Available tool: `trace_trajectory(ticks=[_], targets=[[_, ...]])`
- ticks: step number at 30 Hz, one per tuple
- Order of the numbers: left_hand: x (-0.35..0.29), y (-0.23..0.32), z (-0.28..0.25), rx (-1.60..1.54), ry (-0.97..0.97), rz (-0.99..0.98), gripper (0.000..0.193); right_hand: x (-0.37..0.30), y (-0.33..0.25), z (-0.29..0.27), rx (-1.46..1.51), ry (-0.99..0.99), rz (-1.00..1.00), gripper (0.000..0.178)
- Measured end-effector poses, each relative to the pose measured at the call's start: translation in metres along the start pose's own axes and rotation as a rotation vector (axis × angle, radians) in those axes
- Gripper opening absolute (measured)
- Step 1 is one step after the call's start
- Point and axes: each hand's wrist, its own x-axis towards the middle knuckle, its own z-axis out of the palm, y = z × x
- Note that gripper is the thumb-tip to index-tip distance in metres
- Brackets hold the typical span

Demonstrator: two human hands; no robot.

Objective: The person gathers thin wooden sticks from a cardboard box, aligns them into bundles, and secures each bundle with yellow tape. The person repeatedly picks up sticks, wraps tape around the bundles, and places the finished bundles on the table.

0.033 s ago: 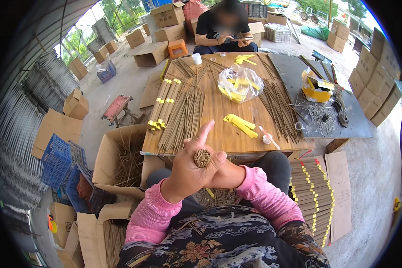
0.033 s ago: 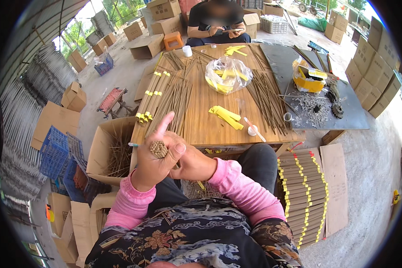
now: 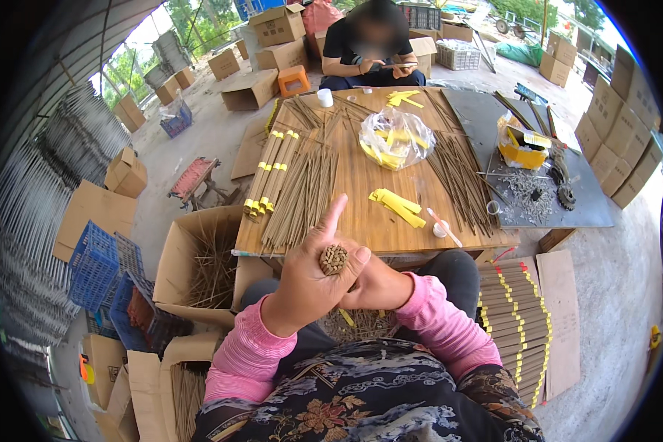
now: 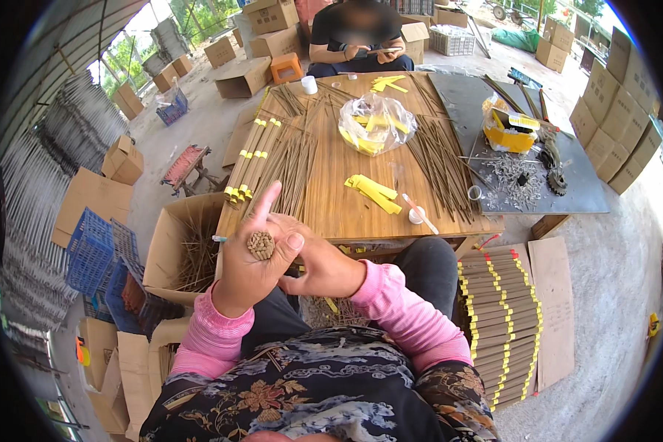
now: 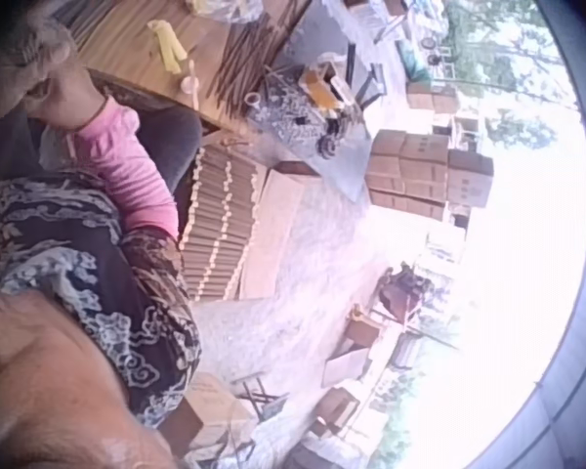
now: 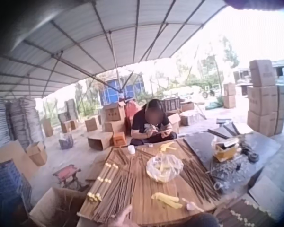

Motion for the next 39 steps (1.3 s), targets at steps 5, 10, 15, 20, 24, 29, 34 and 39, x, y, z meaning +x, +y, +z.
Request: trace_trajectory(ticks=[5, 10, 15, 20, 24, 29, 34, 39], targets=[[0.0, 0.012, -0.002, 0.2, -0.083, -0.03, 0.064, -0.012, -0.046, -0.029, -0.221, 0.312, 0.021, 0.05], [-0.011, -0.006, 0.02, 0.328, -0.17, 0.095, 0.054, -0.009, -0.05, -0.021, -0.563, 0.323, -0.164, 0.023], [-0.02, -0.007, 0.026, -0.022, -0.417, -0.231, 0.029, -0.027, -0.031, -0.02, -0.486, 0.324, -0.048, 0.013], [-0.022, -0.006, 0.01, -0.8, -0.634, -0.832, 0.023, -0.039, -0.024, -0.016, -0.324, 0.344, 0.083, 0.014], [-0.035, -0.007, 0.017, -0.842, -0.539, -0.919, 0.035, -0.042, -0.02, -0.014, -0.249, 0.278, 0.2, 0.017], [-0.04, -0.014, 0.016, -0.869, -0.497, -0.913, 0.033, -0.049, -0.001, -0.022, 0.237, 0.115, 0.228, 0.028], [-0.045, -0.02, 0.017, -0.898, -0.455, -0.959, 0.033, -0.052, 0.007, -0.032, 0.438, -0.09, 0.376, 0.031], [-0.048, -0.025, 0.019, -1.02, -0.412, -1.07, 0.031, -0.045, 0.015, -0.034, 0.617, -0.162, 0.433, 0.026]])
